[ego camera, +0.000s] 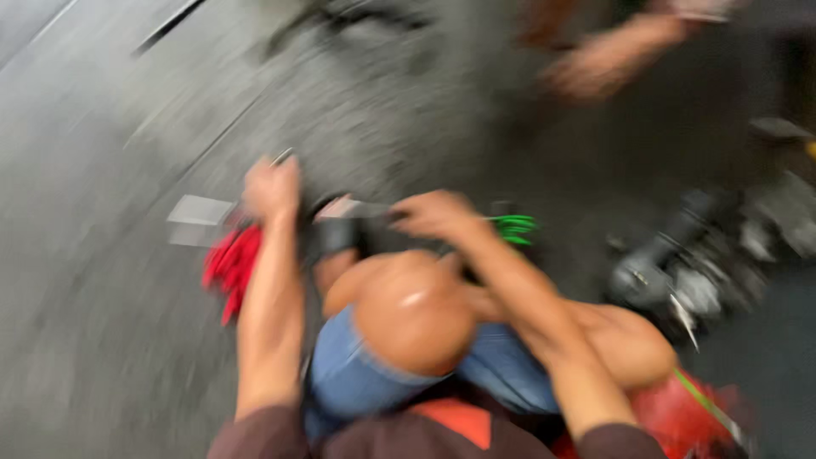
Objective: The person sits on the workshop floor repairing a motorcycle engine crankcase. They use a screwdriver on the engine case, fit a piston with a ring into place by hand, wipe parts with a red cloth, and work on the engine mounted on the floor.
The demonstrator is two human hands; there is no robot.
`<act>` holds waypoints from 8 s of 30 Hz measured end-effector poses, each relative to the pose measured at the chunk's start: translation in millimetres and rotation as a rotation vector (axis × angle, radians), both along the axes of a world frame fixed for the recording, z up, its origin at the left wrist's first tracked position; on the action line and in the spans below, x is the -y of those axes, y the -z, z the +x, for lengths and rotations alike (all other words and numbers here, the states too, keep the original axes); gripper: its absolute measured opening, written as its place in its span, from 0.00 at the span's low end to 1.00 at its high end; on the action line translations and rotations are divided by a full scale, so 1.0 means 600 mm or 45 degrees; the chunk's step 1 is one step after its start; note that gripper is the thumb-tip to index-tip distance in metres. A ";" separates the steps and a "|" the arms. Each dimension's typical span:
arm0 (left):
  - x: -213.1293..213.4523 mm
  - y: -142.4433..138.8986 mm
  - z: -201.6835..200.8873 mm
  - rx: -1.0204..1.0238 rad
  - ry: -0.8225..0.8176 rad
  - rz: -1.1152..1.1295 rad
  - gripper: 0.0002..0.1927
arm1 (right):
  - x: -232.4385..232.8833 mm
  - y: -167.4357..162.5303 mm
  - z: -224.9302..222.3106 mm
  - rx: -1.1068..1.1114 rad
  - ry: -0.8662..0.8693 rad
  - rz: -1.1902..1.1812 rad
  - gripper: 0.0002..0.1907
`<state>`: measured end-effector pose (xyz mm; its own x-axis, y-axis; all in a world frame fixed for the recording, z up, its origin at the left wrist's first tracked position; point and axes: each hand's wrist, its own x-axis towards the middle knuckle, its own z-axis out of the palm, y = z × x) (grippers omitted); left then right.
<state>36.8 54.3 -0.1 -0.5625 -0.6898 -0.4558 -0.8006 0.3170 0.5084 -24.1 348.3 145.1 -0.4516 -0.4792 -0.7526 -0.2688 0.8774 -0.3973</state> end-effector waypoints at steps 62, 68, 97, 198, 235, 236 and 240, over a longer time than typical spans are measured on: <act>-0.172 -0.183 -0.097 -0.676 0.222 0.536 0.20 | -0.027 0.018 0.017 -0.457 0.695 -1.044 0.22; -0.168 -0.244 -0.098 -0.664 0.171 0.476 0.20 | -0.051 -0.057 -0.022 -0.429 0.922 -1.133 0.27; -0.416 -0.666 -0.116 -0.789 0.796 0.834 0.16 | -0.121 -0.267 0.054 -0.494 1.415 -2.063 0.21; -0.410 -0.683 -0.040 -1.171 1.006 0.858 0.24 | -0.239 -0.385 0.119 0.061 1.271 -2.751 0.53; -0.410 -0.629 -0.072 -0.824 0.669 1.623 0.27 | -0.158 -0.366 0.136 -1.376 0.870 -1.326 0.23; -0.411 -0.630 -0.068 -0.802 0.704 1.579 0.27 | -0.155 -0.368 0.134 -1.410 0.859 -1.314 0.23; -0.415 -0.635 -0.057 -0.850 0.910 1.450 0.25 | -0.154 -0.371 0.132 -1.460 0.893 -1.311 0.20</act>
<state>2.3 303.2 381.1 -0.9336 0.3503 -0.0755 -0.1798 -0.2756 0.9443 54.9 440.6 367.7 -0.8264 -0.0114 0.5630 -0.5031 0.4641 -0.7290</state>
